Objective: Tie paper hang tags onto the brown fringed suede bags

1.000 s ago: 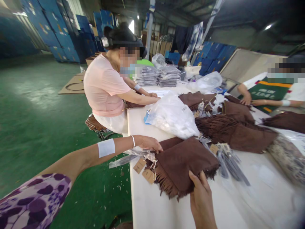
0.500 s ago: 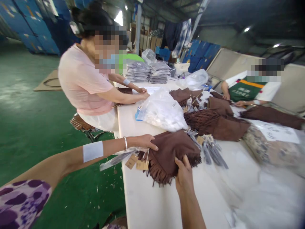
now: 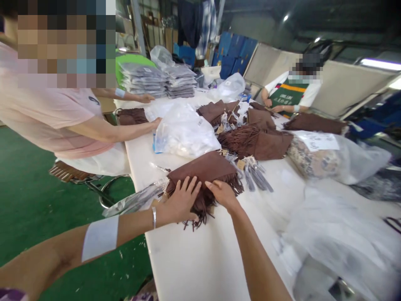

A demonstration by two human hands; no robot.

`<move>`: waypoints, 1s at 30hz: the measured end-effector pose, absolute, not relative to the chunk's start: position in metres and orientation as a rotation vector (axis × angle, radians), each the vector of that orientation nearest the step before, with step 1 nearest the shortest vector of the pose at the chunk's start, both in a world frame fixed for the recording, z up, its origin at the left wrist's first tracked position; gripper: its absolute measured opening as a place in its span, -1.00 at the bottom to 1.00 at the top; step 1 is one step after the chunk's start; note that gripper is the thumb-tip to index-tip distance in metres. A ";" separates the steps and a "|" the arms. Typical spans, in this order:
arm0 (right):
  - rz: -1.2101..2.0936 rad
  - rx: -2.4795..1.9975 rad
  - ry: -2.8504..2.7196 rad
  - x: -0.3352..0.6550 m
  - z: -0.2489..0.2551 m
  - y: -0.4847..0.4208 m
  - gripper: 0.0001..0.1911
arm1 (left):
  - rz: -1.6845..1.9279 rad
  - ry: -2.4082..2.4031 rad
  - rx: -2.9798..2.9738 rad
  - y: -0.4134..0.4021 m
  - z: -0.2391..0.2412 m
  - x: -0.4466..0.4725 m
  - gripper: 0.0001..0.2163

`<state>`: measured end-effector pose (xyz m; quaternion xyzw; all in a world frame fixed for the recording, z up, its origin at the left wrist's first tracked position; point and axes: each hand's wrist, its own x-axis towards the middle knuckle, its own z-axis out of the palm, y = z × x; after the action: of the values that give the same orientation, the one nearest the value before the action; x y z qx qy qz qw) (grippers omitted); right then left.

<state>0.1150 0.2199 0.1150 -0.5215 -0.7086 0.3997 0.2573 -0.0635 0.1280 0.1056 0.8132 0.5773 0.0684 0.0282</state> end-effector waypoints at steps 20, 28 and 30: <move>-0.149 -1.548 -2.530 0.196 0.035 0.033 -0.22 | 0.586 1.903 2.056 0.193 0.112 -0.105 -0.79; -0.027 -1.932 -2.027 0.299 0.033 -0.089 -0.57 | 0.508 1.924 2.030 0.170 0.114 -0.092 -0.72; -0.030 -2.123 -1.777 0.289 0.043 -0.102 -0.59 | 0.410 2.004 2.013 0.163 0.112 -0.078 -0.70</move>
<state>0.2886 -0.1023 0.0434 -0.7536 -0.6307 -0.0107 0.1851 -0.0782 0.1627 0.1116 0.6949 0.6918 0.1416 0.1356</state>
